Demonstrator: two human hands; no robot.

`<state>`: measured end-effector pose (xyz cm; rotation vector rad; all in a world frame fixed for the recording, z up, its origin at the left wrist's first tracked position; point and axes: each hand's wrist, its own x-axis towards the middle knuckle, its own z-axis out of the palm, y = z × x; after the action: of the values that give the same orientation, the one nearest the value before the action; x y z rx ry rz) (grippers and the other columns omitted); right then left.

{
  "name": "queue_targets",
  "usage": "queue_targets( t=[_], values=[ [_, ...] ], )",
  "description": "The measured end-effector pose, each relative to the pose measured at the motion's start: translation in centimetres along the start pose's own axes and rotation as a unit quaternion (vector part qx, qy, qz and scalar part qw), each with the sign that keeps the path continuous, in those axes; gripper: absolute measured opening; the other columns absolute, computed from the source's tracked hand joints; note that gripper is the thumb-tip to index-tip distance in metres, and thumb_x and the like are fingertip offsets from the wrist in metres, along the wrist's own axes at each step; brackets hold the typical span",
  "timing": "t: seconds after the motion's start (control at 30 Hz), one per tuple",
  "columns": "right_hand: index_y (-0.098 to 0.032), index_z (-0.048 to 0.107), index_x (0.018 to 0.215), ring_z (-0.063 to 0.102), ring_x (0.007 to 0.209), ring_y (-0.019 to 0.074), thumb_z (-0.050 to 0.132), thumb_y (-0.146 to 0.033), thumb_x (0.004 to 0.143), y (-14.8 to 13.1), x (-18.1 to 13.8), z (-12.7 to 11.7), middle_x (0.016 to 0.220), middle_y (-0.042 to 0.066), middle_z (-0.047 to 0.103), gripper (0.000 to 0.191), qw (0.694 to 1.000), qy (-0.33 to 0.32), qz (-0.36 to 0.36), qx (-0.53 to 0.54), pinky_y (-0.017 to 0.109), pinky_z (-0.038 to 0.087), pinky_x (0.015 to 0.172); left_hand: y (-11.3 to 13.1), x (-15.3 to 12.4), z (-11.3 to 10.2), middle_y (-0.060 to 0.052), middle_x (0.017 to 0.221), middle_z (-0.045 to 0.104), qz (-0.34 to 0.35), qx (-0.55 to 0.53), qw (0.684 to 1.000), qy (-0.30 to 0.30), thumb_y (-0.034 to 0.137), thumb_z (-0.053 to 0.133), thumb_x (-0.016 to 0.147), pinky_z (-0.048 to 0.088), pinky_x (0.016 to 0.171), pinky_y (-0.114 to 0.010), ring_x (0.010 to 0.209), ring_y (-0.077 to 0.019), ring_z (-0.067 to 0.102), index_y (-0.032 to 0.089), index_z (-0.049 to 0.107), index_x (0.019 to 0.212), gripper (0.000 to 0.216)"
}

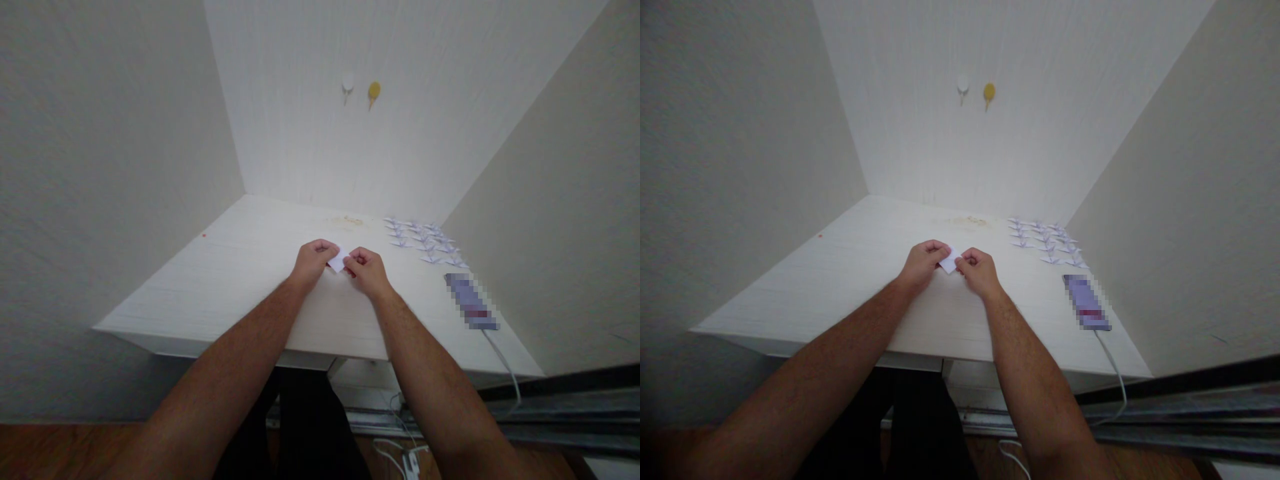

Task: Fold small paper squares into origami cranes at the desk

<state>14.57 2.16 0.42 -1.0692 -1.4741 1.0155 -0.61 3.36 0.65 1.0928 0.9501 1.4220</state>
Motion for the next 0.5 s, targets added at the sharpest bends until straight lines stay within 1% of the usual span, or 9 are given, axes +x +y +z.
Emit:
queue_targets(
  t=[0.1,0.2,0.3,0.4,0.5],
  values=[
    [-0.019,0.057,0.066,0.045,0.046,0.0092,0.068,-0.034,0.070,0.04,0.07,-0.07,0.053,-0.004,0.056,0.019,1.000,-0.005,-0.004,-0.005,0.022,0.033,0.047,0.09,-0.04,0.01,-0.002,0.064,0.066,-0.001,0.008,1.000,0.006,0.034,0.079,0.059,0.045,0.056,-0.025,0.056,-0.0117,0.057,0.013,0.067,0.072,0.027],
    [-0.019,0.057,0.066,0.044,0.046,0.0090,0.068,-0.035,0.069,-0.03,0.17,-0.24,0.052,-0.005,0.056,0.020,1.000,0.022,-0.009,0.009,0.022,0.033,0.047,0.20,-0.08,-0.08,-0.005,0.070,0.068,-0.016,0.005,1.000,-0.002,0.036,0.080,0.058,0.045,0.057,-0.025,0.059,-0.0128,0.059,0.013,0.068,0.076,0.032],
    [-0.019,0.056,0.065,0.043,0.045,0.0089,0.069,-0.036,0.068,-0.10,0.26,-0.38,0.052,-0.005,0.055,0.021,0.998,0.047,-0.011,0.032,0.023,0.033,0.046,0.13,-0.01,-0.22,-0.004,0.065,0.066,-0.027,0.020,0.999,-0.018,0.037,0.080,0.058,0.043,0.054,-0.024,0.054,-0.0109,0.055,0.013,0.067,0.073,0.031],
    [-0.019,0.056,0.064,0.043,0.045,0.0087,0.068,-0.036,0.068,-0.05,0.28,-0.36,0.052,-0.004,0.056,0.022,0.998,0.045,-0.015,0.033,0.022,0.033,0.046,-0.10,0.13,-0.33,-0.002,0.059,0.062,-0.014,0.039,0.999,-0.007,0.037,0.080,0.058,0.040,0.053,-0.023,0.051,-0.0094,0.052,0.013,0.066,0.070,0.029],
    [-0.019,0.057,0.064,0.046,0.047,0.0090,0.068,-0.035,0.069,0.11,0.21,-0.19,0.055,-0.003,0.059,0.021,0.999,0.027,-0.007,0.022,0.022,0.035,0.048,-0.27,0.21,-0.42,-0.001,0.061,0.062,0.006,0.046,0.999,0.016,0.038,0.078,0.060,0.041,0.055,-0.023,0.055,-0.0100,0.054,0.014,0.067,0.071,0.029]
  ],
)
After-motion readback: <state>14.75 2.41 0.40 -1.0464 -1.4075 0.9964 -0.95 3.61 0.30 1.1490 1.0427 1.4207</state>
